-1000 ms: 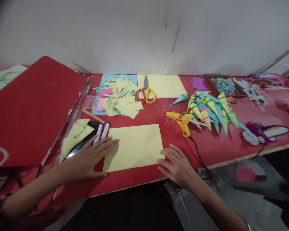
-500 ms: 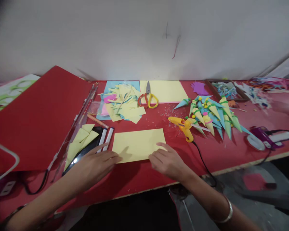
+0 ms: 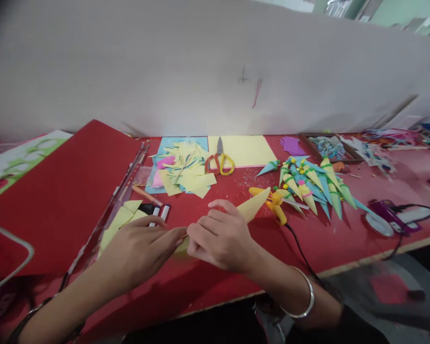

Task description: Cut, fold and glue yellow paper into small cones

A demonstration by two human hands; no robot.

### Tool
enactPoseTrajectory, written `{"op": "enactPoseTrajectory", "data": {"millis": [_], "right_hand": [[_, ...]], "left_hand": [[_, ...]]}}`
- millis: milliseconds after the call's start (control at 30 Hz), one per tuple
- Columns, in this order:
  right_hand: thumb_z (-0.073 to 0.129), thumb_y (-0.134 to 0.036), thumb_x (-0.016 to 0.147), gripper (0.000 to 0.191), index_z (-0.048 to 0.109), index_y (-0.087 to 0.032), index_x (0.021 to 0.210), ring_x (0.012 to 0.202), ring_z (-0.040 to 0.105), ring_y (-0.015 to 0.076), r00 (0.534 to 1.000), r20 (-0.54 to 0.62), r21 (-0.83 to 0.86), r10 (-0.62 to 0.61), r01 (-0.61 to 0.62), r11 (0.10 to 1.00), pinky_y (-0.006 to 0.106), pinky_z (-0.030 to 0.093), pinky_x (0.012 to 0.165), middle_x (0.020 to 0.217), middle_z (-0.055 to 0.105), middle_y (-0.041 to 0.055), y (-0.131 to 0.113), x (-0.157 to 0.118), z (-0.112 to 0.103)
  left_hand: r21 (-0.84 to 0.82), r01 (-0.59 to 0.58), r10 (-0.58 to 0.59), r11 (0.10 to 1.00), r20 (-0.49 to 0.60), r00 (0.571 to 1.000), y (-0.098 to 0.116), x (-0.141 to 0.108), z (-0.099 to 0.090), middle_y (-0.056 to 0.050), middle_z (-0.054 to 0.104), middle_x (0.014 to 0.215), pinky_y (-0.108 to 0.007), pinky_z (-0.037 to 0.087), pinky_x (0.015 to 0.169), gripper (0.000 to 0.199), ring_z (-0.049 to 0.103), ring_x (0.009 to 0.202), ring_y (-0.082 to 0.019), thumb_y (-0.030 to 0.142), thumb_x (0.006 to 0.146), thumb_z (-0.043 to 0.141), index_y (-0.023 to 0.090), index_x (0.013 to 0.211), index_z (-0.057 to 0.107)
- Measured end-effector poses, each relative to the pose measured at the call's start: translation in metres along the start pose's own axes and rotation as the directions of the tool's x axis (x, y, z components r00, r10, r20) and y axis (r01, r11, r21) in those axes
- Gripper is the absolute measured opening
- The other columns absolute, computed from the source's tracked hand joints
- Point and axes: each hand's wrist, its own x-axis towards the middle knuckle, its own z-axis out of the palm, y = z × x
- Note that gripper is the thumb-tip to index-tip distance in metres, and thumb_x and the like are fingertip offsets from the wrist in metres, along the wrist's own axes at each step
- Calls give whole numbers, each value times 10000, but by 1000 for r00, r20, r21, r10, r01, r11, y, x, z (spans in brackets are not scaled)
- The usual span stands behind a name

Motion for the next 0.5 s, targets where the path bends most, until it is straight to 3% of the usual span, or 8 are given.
{"op": "enactPoseTrajectory", "data": {"millis": [333, 500], "right_hand": [[455, -102, 753, 186, 501, -202, 603, 524, 420, 102, 999, 7, -96, 51, -51, 994, 269, 426, 719, 504, 477, -41, 43, -7, -13], [455, -101, 764, 176, 512, -202, 632, 556, 453, 118, 997, 32, -184, 70, -63, 981, 285, 413, 702, 543, 514, -25, 70, -26, -25]], "left_hand": [[130, 91, -96, 987, 38, 995, -29, -21, -24, 38, 492, 409, -242, 307, 427, 408, 468, 388, -131, 162, 900, 223, 218, 724, 587], [79, 119, -124, 990, 55, 991, -40, -31, -30, 33, 516, 428, -230, 314, 406, 406, 482, 403, -131, 204, 908, 235, 232, 814, 629]]}}
